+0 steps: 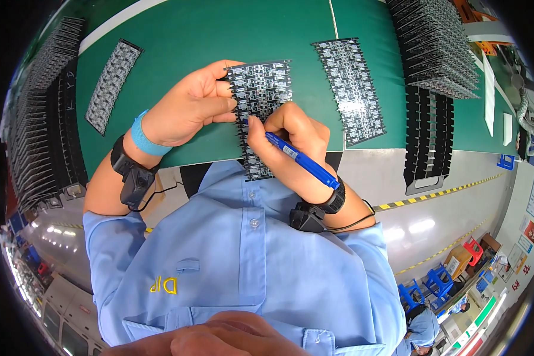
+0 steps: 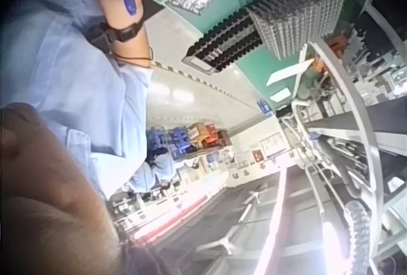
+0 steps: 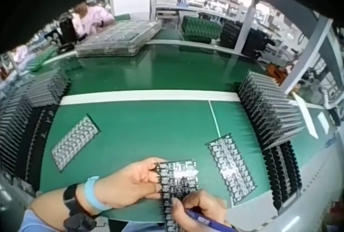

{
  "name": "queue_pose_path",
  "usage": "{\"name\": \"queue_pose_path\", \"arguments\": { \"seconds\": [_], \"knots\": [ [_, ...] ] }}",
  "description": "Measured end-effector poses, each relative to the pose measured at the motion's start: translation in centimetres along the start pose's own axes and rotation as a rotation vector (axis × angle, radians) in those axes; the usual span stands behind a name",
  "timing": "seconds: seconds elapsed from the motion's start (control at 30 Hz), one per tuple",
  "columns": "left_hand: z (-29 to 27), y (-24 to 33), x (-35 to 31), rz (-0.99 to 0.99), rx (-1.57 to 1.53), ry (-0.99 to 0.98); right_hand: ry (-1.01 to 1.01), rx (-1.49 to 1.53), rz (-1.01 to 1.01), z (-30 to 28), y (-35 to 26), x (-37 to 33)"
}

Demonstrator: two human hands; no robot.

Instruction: The person marks a circuit board with a pen, sets it aside, and picks up another circuit board from a stack to mark it as well.

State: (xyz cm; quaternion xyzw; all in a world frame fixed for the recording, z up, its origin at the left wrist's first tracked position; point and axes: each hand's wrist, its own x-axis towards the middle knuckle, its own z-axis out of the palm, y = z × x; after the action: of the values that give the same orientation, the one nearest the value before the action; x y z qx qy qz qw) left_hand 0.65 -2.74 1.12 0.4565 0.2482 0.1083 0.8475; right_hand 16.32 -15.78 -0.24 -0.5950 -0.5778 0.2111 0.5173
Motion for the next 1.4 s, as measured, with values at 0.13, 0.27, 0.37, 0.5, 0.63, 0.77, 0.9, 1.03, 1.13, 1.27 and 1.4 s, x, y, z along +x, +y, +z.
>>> {"name": "queue_pose_path", "arguments": {
  "seconds": [0.13,0.27,0.37,0.5,0.63,0.77,0.9,1.03,1.13,1.27,1.4],
  "knots": [
    [-0.1,0.1,-0.2,0.010,-0.020,-0.010,-0.008,-0.008,-0.004,0.1,0.0,0.1],
    [-0.4,-0.1,0.1,0.009,0.007,-0.025,-0.007,-0.013,-0.012,0.1,0.2,0.1],
    [-0.1,0.0,0.0,0.009,-0.012,-0.014,-0.012,-0.024,-0.011,0.2,0.3,0.0],
    [0.1,0.2,-0.2,0.000,-0.023,-0.005,-0.014,-0.025,-0.030,0.2,0.3,0.1],
    [-0.1,0.0,-0.1,0.006,-0.023,-0.014,0.005,0.046,0.002,0.0,0.3,-0.1],
    [-0.3,-0.4,0.1,0.021,-0.031,-0.027,0.014,0.035,0.015,-0.3,0.0,-0.2],
    [-0.2,-0.1,0.1,0.023,-0.039,-0.027,-0.014,0.017,0.023,-0.7,-0.4,-0.5],
    [-0.1,0.1,0.0,0.024,-0.047,-0.028,-0.055,0.006,-0.007,-0.7,-0.1,-0.9],
    [-0.2,-0.1,0.1,0.027,-0.050,-0.030,-0.044,-0.011,-0.023,-0.6,-0.1,-0.9],
    [-0.2,-0.1,0.1,0.032,-0.048,-0.034,-0.041,-0.024,-0.021,-0.5,-0.1,-0.9],
    [-0.3,-0.2,0.1,0.030,-0.042,-0.026,-0.040,-0.026,-0.024,-0.4,-0.1,-0.8]
  ]
}}
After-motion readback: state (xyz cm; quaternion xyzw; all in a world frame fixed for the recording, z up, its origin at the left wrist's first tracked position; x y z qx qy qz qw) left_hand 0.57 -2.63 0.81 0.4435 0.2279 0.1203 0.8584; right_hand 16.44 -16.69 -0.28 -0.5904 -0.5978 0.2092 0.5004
